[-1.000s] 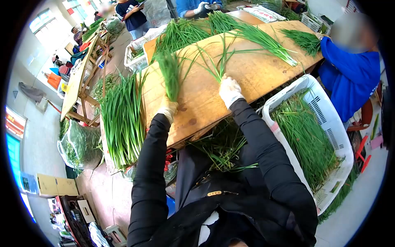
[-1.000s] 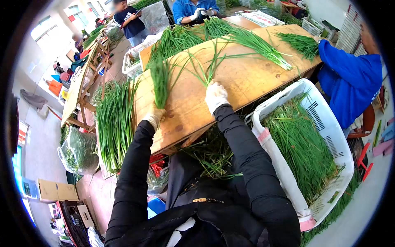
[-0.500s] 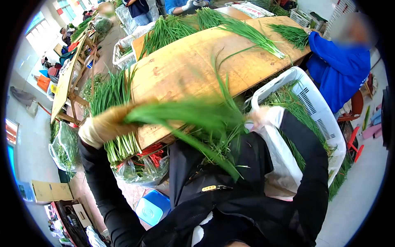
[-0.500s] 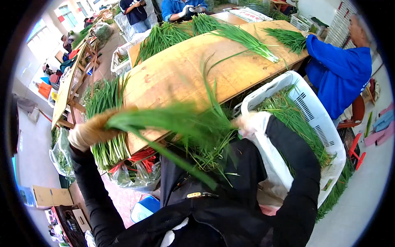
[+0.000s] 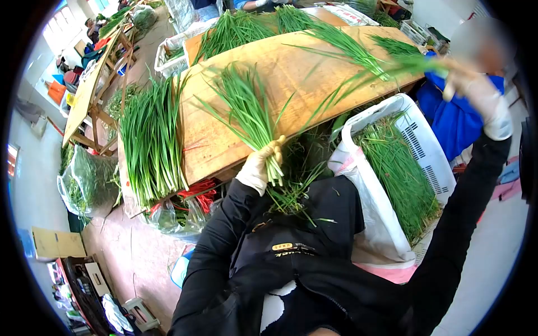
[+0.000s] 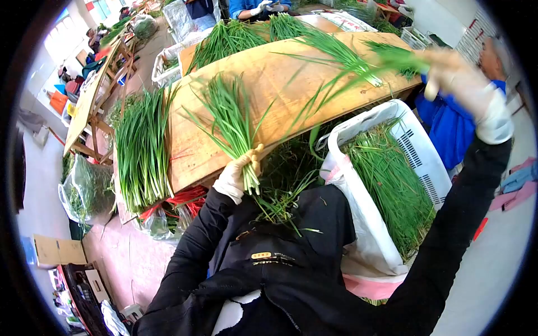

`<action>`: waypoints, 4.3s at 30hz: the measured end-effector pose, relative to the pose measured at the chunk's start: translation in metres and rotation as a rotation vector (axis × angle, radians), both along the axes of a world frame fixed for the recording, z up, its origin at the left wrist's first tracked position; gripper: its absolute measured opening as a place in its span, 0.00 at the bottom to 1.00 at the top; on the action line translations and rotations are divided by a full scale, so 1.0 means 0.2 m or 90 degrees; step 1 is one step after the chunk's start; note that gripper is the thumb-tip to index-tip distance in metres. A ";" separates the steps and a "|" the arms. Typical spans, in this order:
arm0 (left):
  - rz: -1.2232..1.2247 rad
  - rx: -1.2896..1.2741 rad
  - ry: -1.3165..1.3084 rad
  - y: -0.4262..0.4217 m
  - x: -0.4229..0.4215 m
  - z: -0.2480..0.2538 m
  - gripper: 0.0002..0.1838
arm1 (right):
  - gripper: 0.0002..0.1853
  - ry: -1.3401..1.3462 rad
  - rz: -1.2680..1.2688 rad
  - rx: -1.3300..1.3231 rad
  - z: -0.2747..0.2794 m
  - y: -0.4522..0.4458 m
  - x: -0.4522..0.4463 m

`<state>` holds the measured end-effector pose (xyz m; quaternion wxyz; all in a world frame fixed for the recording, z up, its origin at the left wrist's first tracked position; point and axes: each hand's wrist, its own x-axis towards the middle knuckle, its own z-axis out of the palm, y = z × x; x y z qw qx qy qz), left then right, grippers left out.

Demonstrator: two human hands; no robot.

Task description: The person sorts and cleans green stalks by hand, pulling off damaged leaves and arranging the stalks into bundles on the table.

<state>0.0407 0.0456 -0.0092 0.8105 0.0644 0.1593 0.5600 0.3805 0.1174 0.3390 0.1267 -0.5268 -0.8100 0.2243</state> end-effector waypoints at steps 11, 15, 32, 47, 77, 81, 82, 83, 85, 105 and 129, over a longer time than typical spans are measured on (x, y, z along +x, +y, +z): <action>0.053 0.051 -0.049 -0.14 0.22 -0.01 0.27 | 0.16 -0.197 0.060 0.467 -0.62 0.18 -0.72; 0.006 0.053 -0.124 -0.11 0.23 -0.08 0.21 | 0.18 -0.205 0.172 0.257 -1.31 -0.22 -0.91; 0.218 0.232 1.193 -0.34 0.13 0.47 0.60 | 0.20 0.820 0.192 -0.417 -1.34 -0.28 -1.17; -0.033 -0.069 0.282 -0.39 0.10 -0.13 0.16 | 0.31 0.818 -0.080 -0.770 -1.80 -0.35 -1.00; -0.085 -0.009 -0.025 -0.31 0.21 -0.10 0.21 | 0.07 0.945 0.354 -0.142 -0.54 0.13 -1.42; -0.156 0.066 -0.180 -0.30 0.13 -0.15 0.32 | 0.11 0.895 0.407 -0.186 -0.50 -0.01 -0.66; -0.162 0.089 -0.183 -0.30 0.11 -0.17 0.35 | 0.08 0.807 0.372 -0.152 -0.54 -0.10 -0.60; -0.164 0.099 -0.193 -0.29 0.10 -0.17 0.37 | 0.07 0.734 0.316 -0.158 -0.60 -0.17 -0.56; -0.177 0.085 -0.217 -0.27 0.07 -0.16 0.39 | 0.06 0.565 0.157 -0.319 -0.80 -0.32 -0.52; -0.160 0.053 -0.034 -0.24 0.05 -0.09 0.26 | 0.09 0.093 0.251 0.274 -1.63 -0.15 -0.91; -0.350 0.048 0.062 -0.37 0.11 -0.06 0.30 | 0.43 0.801 0.285 -1.085 -1.66 -0.23 -1.05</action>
